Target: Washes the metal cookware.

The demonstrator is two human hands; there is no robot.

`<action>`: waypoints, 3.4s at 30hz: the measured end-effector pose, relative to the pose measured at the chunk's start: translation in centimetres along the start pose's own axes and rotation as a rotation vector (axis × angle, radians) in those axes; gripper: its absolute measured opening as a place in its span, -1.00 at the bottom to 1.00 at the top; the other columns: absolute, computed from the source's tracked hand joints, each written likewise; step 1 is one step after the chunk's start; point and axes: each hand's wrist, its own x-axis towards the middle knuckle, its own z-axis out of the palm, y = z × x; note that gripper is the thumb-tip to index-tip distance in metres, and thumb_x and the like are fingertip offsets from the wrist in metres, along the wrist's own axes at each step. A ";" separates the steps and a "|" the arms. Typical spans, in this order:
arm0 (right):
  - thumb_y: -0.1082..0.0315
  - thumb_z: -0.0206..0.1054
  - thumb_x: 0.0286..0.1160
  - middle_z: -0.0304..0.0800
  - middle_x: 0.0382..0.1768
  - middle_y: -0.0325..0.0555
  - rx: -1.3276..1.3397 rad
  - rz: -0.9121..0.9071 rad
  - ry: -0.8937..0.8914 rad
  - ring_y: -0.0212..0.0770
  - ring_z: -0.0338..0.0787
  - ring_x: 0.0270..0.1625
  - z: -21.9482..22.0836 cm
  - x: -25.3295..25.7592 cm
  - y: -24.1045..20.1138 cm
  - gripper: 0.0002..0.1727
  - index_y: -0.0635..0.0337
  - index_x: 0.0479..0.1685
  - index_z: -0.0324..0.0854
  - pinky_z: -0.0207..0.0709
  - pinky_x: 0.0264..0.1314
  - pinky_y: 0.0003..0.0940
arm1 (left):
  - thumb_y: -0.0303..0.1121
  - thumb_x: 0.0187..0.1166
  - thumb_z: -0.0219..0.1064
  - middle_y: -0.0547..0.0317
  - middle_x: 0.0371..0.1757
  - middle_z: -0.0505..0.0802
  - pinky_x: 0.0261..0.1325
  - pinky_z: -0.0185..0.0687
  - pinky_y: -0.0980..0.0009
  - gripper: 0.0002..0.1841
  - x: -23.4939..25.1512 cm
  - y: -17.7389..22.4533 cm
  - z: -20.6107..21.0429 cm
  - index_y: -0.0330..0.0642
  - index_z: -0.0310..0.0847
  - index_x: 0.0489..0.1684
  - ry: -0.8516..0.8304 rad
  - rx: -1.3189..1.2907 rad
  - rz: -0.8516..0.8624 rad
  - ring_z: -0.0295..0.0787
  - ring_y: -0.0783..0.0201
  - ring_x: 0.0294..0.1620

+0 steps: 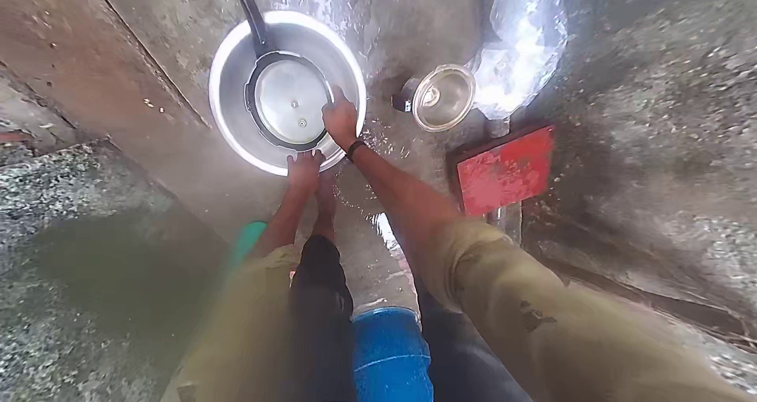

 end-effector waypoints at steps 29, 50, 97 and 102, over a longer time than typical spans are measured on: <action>-0.17 0.49 0.37 0.61 0.54 0.06 -0.197 0.157 0.214 0.12 0.56 0.60 -24.7 3.7 12.4 -0.20 -0.11 0.66 0.47 0.42 0.53 0.36 | -0.31 0.56 0.40 -0.19 0.46 0.67 0.36 0.55 -0.33 -0.57 -1.2 -1.4 -2.3 -0.09 0.65 0.42 0.051 -0.397 -0.164 0.54 -0.29 0.51; 0.38 0.41 0.48 0.87 0.07 0.20 -0.288 -0.251 -0.047 0.25 0.85 0.14 -22.3 -8.3 3.4 -0.53 0.04 0.42 0.68 0.58 0.20 0.43 | -0.27 0.66 0.30 -0.18 0.36 0.77 0.42 0.57 -0.26 -0.61 -6.1 -3.4 -1.5 -0.13 0.65 0.43 0.224 -0.702 -0.491 0.74 -0.19 0.36; -0.01 0.58 0.34 0.59 0.51 -0.11 0.306 -0.848 -0.002 -0.13 0.76 0.36 -38.9 -34.7 -22.6 -0.17 -0.09 0.68 0.40 0.83 0.22 -0.16 | -0.21 0.75 0.25 -0.32 0.40 0.73 0.59 0.46 -0.13 -0.51 -25.0 0.6 -11.6 -0.34 0.50 0.54 0.214 -1.021 -0.386 0.65 -0.18 0.46; 0.05 0.59 0.30 0.72 0.35 -0.16 0.609 -1.320 0.237 -0.17 0.71 0.40 -50.3 -52.6 -37.4 -0.31 0.19 0.41 0.51 0.66 0.49 -0.21 | -0.13 0.73 0.26 -0.28 0.44 0.71 0.58 0.49 -0.10 -0.46 -30.4 -1.9 -14.3 -0.28 0.48 0.58 0.230 -0.926 -0.426 0.65 -0.15 0.48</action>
